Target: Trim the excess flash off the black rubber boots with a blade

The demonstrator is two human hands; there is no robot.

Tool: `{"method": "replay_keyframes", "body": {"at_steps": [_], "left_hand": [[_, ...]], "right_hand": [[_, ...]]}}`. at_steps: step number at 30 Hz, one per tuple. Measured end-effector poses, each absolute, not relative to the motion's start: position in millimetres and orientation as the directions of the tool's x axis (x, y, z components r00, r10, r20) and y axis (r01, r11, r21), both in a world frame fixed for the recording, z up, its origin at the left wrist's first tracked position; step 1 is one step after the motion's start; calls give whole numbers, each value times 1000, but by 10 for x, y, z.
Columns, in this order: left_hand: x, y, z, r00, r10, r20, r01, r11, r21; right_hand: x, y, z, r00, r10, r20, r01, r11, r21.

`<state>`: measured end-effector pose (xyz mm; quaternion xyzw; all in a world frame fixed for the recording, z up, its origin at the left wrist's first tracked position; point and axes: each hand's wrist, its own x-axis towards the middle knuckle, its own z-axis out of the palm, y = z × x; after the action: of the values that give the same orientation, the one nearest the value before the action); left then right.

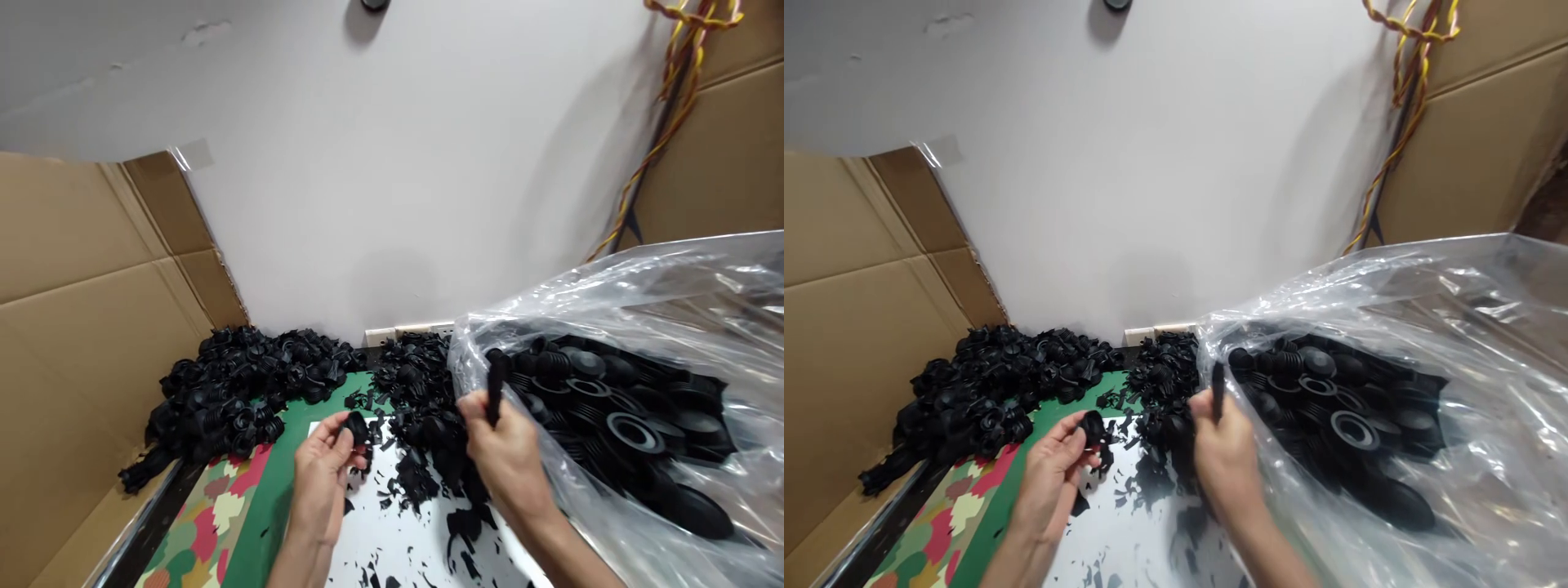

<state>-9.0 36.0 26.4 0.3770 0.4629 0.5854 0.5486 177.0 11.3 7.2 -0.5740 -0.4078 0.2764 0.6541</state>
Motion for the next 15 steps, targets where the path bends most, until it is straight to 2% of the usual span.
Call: {"method": "replay_keyframes", "body": {"at_steps": [3, 5, 9, 15], "left_hand": [[-58, 349, 252, 34, 995, -94, -385, 100, 917], [-44, 332, 241, 90, 990, -105, -434, 134, 891], [-51, 305, 232, 135, 981, -137, -437, 183, 881], [-43, 295, 256, 163, 976, -142, -380, 195, 904]], "right_hand": [[1598, 63, 103, 236, 954, 182, 169, 144, -975], [1501, 32, 115, 174, 962, 212, 244, 166, -955], [1512, 6, 147, 324, 895, 306, 262, 225, -938], [1647, -9, 170, 386, 871, 304, 63, 304, -951]]}}
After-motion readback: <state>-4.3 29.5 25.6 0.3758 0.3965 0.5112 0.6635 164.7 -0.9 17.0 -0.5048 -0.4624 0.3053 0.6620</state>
